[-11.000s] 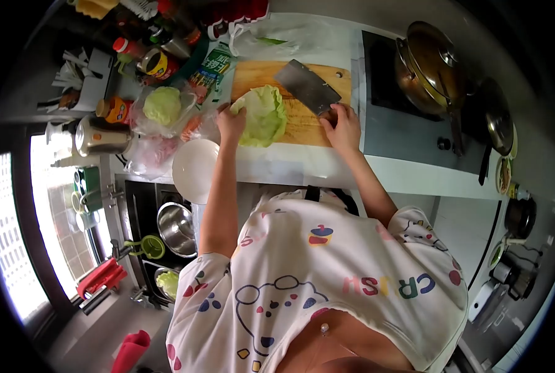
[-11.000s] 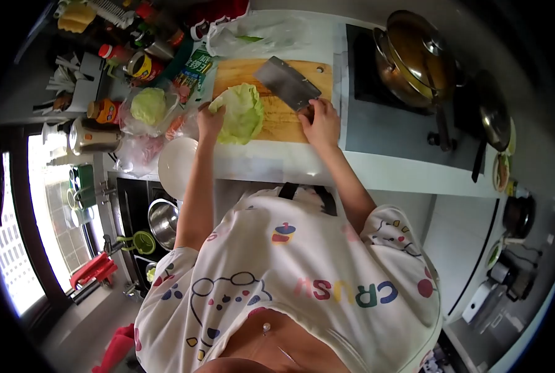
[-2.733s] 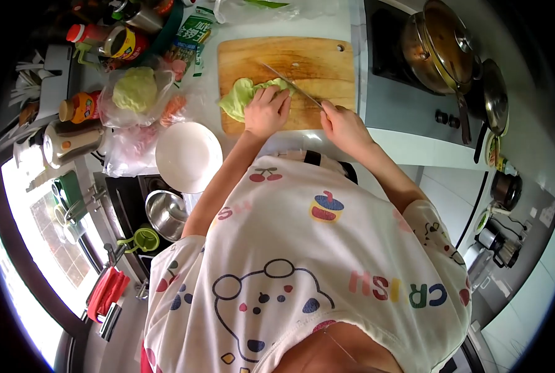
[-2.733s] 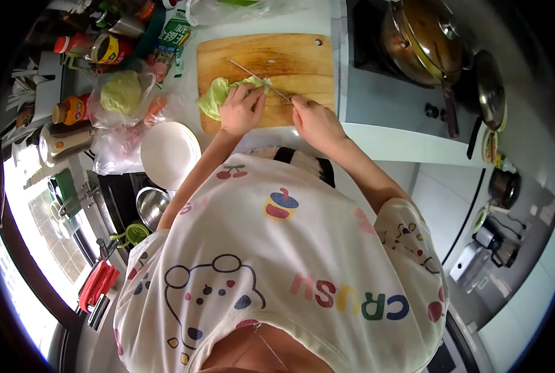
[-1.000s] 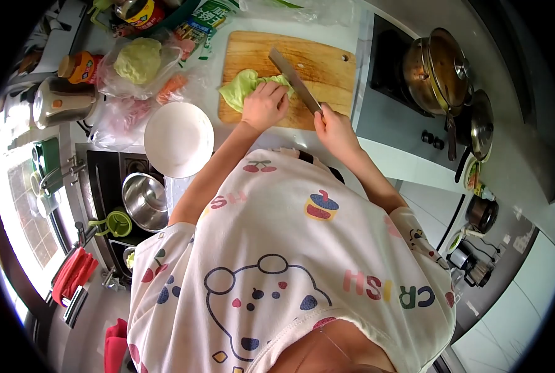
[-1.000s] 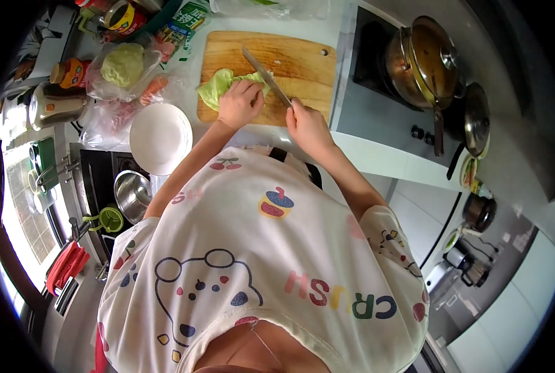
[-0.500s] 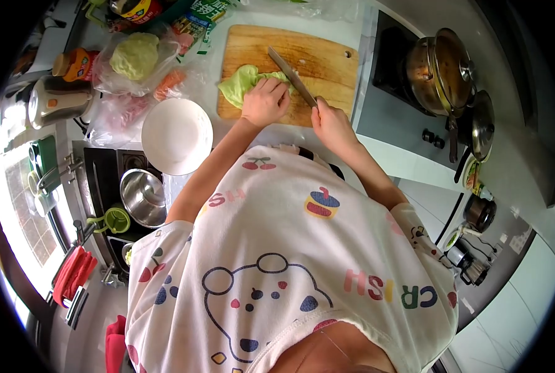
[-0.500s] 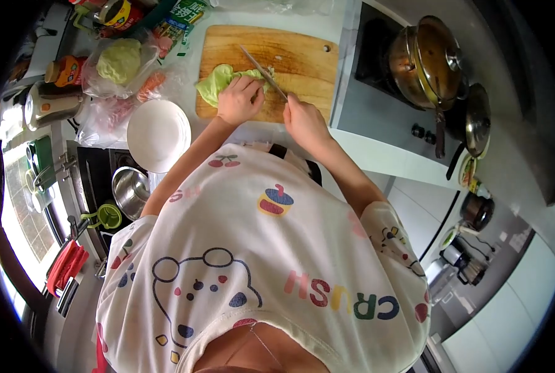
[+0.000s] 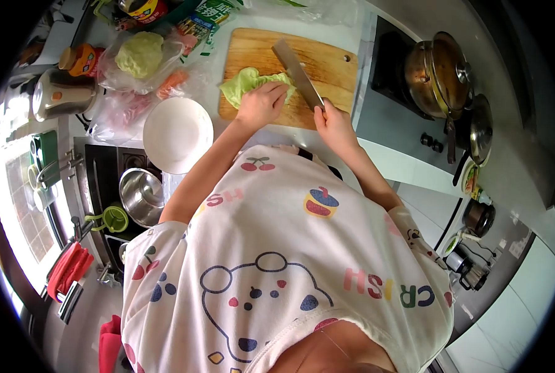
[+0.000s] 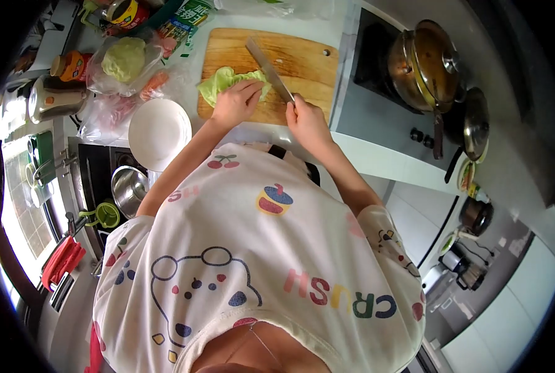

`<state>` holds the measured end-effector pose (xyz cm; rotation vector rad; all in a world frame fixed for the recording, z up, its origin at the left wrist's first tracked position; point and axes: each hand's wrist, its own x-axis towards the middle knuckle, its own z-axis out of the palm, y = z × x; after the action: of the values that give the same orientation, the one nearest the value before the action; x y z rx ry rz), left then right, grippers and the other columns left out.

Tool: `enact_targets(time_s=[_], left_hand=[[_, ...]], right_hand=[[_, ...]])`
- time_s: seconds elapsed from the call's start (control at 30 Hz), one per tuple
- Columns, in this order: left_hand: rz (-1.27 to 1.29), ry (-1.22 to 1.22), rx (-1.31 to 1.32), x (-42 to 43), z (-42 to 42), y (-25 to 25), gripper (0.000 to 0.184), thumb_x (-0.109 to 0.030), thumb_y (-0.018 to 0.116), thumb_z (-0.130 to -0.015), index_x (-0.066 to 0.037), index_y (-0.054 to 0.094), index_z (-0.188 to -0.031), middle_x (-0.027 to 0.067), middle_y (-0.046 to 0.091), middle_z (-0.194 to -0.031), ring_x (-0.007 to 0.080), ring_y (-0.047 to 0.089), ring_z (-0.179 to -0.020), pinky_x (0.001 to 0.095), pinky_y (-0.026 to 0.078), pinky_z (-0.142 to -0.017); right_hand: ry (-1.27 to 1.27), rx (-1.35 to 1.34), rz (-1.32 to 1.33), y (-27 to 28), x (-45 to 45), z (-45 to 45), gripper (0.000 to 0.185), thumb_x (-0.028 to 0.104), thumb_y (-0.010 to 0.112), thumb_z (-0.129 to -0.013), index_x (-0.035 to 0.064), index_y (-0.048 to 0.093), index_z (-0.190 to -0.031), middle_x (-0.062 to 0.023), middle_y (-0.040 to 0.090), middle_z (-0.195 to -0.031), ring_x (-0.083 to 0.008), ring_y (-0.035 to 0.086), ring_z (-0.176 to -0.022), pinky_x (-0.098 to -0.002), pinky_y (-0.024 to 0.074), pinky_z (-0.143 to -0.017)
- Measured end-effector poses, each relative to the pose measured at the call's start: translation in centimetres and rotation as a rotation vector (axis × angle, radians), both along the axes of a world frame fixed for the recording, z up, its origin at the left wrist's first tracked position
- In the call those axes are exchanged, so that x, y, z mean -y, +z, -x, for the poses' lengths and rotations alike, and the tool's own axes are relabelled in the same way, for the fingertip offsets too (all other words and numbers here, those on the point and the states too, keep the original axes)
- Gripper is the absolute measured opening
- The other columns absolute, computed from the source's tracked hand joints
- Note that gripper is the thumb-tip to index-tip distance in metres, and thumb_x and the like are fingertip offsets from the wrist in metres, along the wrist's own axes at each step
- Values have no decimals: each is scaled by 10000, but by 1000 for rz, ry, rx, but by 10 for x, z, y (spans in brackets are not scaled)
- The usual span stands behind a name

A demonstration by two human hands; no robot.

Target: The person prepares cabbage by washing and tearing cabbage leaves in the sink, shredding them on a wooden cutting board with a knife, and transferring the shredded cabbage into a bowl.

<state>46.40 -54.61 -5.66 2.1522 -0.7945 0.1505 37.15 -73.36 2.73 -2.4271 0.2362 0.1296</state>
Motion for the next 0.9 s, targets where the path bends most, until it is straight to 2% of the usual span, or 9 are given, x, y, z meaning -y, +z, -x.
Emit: enact_targets(time_s=[0.13, 0.63, 0.9], left_hand=[[-13, 6, 6, 1, -1, 1, 161, -135, 690, -859, -125, 760, -1004, 33, 741, -1040, 236, 722, -813, 333, 601, -664], [-7, 23, 23, 3, -2, -4, 140, -134, 682, -849, -121, 767, -959, 20, 748, -1029, 231, 727, -773, 329, 600, -636], [-1, 43, 34, 3, -1, -4, 136, -129, 690, -840, -120, 759, -957, 12, 744, -1020, 224, 723, -779, 323, 595, -642]], right_hand=[[43, -26, 51, 6, -1, 6, 163, 146, 556, -972, -3, 523, -916, -221, 615, -673, -423, 622, -625, -490, 486, -566], [83, -96, 64, 2, 1, 0, 147, 128, 550, -953, 0, 520, -889, -253, 606, -650, -465, 618, -624, -532, 495, -567], [23, 37, 21, -32, -7, -17, 169, 153, 567, -959, 1, 536, -891, -239, 624, -679, -450, 628, -638, -510, 499, -569]])
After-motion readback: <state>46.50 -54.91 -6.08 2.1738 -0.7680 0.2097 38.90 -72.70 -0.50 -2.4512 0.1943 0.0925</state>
